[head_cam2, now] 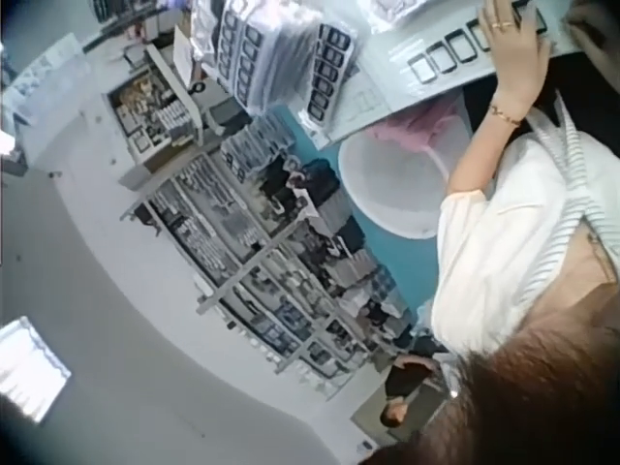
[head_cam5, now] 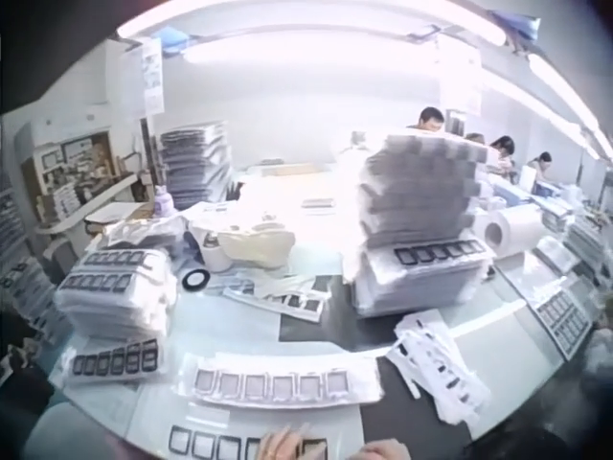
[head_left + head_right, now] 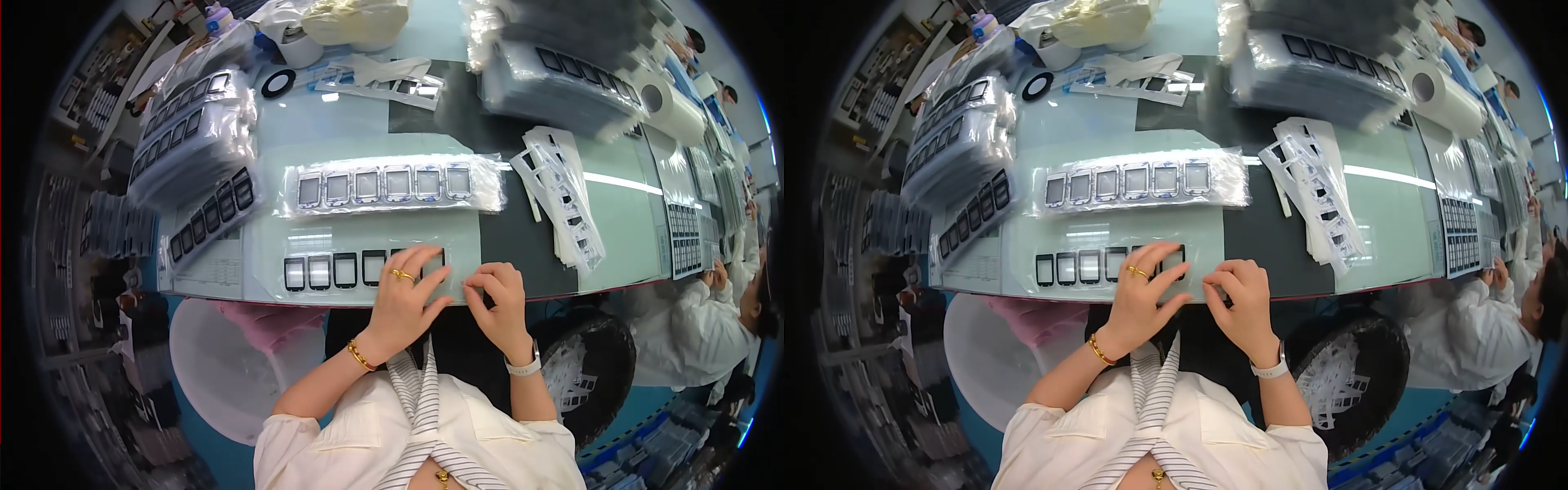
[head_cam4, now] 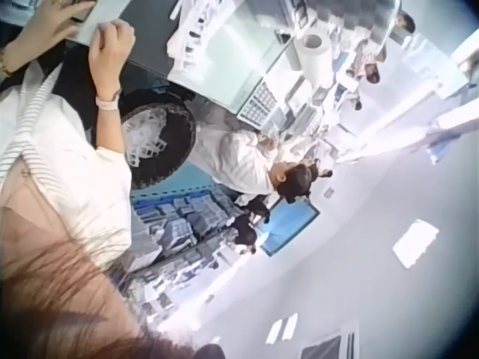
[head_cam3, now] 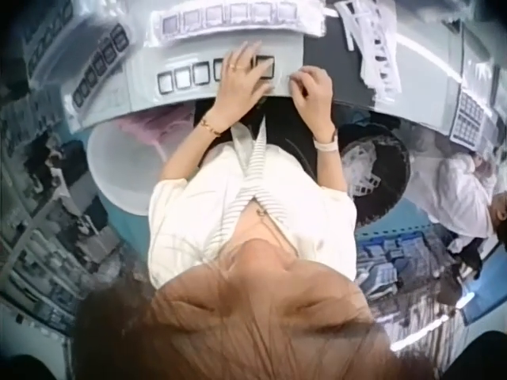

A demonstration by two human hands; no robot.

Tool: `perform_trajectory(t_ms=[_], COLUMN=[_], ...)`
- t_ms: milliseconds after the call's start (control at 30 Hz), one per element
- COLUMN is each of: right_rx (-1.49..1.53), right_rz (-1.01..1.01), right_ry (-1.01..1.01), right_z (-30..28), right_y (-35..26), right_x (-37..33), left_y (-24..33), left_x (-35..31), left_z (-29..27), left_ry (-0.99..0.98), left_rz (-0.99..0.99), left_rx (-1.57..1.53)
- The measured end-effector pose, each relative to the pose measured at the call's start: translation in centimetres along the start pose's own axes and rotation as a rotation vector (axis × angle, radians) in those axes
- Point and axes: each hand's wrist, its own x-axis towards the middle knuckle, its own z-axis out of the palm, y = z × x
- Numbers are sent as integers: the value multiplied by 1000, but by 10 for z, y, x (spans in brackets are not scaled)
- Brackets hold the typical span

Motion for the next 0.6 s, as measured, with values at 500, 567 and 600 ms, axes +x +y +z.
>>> perform_trajectory(t_ms=[500,567,600], right_rx=[52,57,61], right_rz=[-44,-45,-48], right_ry=[36,38,41], right_z=[2,3,3], right_y=[2,2,2], right_x=[0,1,1], left_y=[11,9,9], left_x=[11,11,12], left_z=[17,18,18], left_ry=[54,44,43], left_rz=[2,-7,-7], left_rx=[-173,-142,-142])
